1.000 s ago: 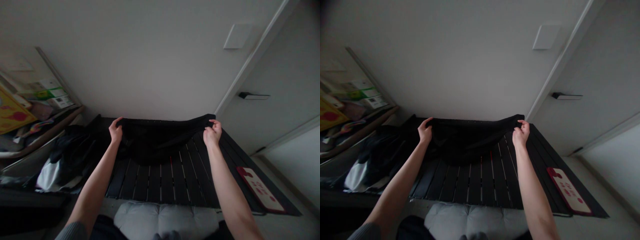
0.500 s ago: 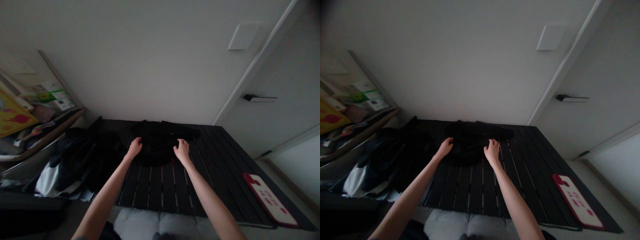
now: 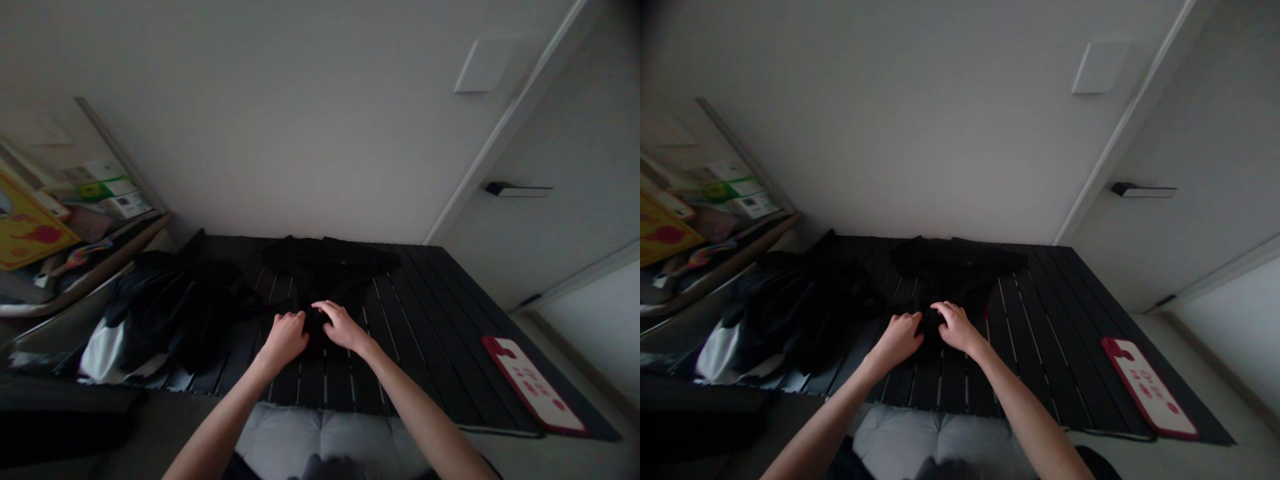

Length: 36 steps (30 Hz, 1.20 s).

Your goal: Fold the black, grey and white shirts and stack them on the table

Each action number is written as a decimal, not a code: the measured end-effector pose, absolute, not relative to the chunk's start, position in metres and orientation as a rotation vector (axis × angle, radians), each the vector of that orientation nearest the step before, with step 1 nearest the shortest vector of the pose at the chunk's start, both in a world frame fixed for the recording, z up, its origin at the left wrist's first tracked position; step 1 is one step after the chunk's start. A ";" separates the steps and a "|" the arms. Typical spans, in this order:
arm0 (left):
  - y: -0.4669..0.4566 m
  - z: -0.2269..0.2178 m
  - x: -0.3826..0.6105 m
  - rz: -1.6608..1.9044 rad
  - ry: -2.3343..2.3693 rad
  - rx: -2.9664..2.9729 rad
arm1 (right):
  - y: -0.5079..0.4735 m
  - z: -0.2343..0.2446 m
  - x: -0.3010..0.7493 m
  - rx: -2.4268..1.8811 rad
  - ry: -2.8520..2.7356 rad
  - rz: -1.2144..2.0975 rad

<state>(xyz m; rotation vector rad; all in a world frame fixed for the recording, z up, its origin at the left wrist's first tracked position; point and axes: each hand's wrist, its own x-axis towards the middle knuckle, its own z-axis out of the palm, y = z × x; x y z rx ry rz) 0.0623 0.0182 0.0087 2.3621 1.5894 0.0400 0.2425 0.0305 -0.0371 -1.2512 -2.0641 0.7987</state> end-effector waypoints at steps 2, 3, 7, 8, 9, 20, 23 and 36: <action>-0.004 0.019 0.076 0.130 1.452 2.273 | 0.027 -0.037 0.256 -1.200 -2.029 0.872; -0.014 0.022 0.081 0.177 1.363 2.220 | 0.026 -0.037 0.263 -1.172 -2.025 0.901; -0.029 0.021 0.088 0.294 1.005 2.004 | 0.012 -0.034 0.289 -1.068 -2.099 1.076; -0.029 0.018 0.086 0.346 1.007 1.983 | 0.008 -0.033 0.293 -1.048 -2.126 1.128; -0.028 0.013 0.082 0.418 1.078 1.986 | 0.003 -0.033 0.296 -1.042 -2.144 1.163; -0.029 -0.057 0.040 0.487 1.961 2.081 | -0.019 -0.031 0.306 -1.333 -1.881 0.887; -0.028 -0.051 0.026 0.590 2.020 1.968 | -0.026 -0.033 0.330 -1.727 -1.767 0.587; -0.023 -0.023 -0.004 0.096 2.453 1.991 | -0.054 -0.038 0.385 -2.863 -1.685 0.278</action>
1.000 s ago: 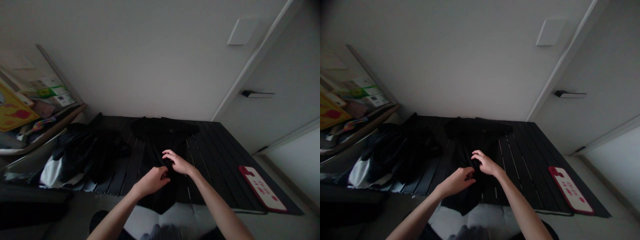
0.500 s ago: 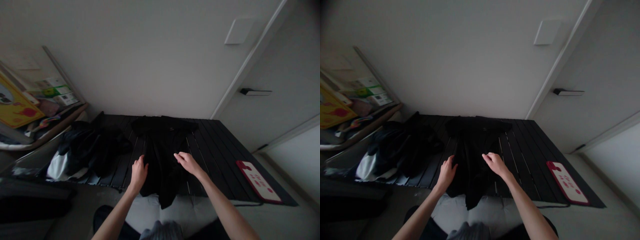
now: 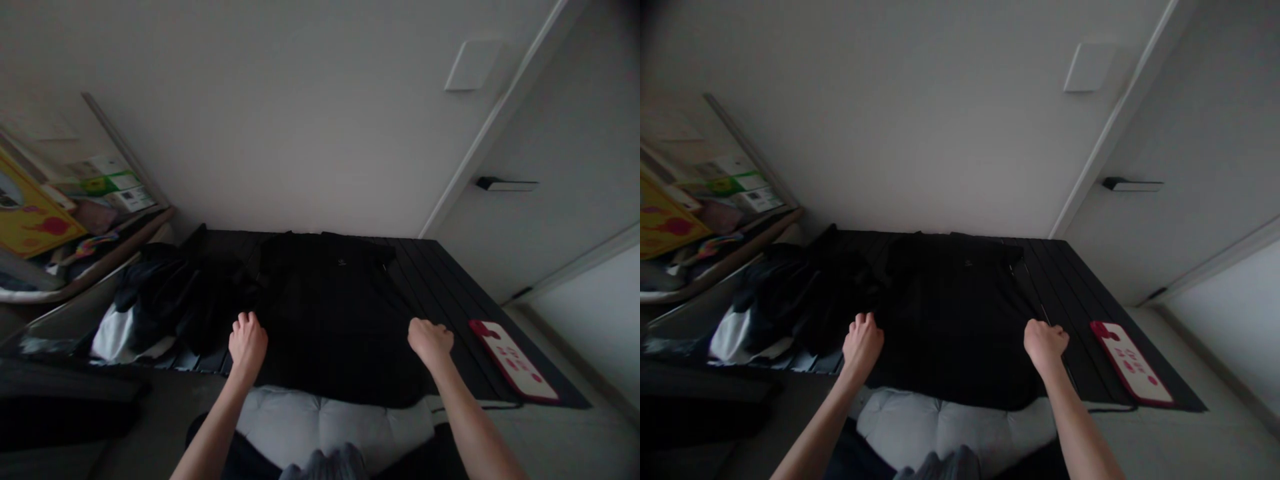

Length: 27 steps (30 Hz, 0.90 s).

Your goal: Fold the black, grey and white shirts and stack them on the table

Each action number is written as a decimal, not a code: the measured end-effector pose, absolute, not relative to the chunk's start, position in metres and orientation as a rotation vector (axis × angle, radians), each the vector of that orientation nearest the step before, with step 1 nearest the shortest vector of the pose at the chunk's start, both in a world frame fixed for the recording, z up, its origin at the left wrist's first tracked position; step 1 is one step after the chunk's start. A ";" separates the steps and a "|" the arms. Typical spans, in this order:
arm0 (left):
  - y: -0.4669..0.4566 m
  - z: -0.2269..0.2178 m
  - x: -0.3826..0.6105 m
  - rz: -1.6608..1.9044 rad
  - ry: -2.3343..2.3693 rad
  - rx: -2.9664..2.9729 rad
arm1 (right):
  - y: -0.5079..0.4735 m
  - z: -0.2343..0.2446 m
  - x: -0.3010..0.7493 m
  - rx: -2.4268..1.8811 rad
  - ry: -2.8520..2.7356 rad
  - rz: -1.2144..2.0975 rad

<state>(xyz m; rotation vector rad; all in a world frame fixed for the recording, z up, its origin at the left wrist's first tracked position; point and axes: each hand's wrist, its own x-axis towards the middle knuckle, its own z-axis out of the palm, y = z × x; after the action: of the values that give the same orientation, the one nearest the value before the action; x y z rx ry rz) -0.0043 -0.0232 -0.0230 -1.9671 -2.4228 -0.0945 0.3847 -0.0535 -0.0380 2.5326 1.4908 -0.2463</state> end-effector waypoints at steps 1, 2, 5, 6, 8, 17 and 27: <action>-0.017 -0.023 -0.003 -0.156 -2.354 -1.992 | -0.051 -0.036 0.380 2.522 1.524 -0.187; -0.010 -0.024 -0.001 -0.237 -2.300 -2.019 | -0.047 -0.034 0.375 2.517 1.569 -0.128; 0.021 -0.025 0.002 -0.525 -2.176 -2.136 | -0.037 -0.025 0.352 2.518 1.746 -0.005; 0.032 -0.026 0.003 -0.604 -2.132 -2.187 | -0.035 -0.023 0.343 2.508 1.813 0.010; 0.055 -0.029 0.006 -0.701 -2.043 -2.291 | -0.031 -0.022 0.324 2.470 1.950 -0.003; 0.122 -0.049 0.022 -0.358 -2.035 -2.510 | -0.021 -0.040 0.263 2.381 2.235 -0.086; 0.165 -0.063 -0.001 -0.721 -2.651 -1.902 | -0.019 -0.062 0.261 2.457 2.318 0.037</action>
<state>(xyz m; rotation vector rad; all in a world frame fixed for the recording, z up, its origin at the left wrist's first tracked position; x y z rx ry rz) -0.0011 0.1653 -0.0631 -1.9016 -2.6513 -0.7208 0.2613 -0.0195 -0.0616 2.4565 2.3177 0.0370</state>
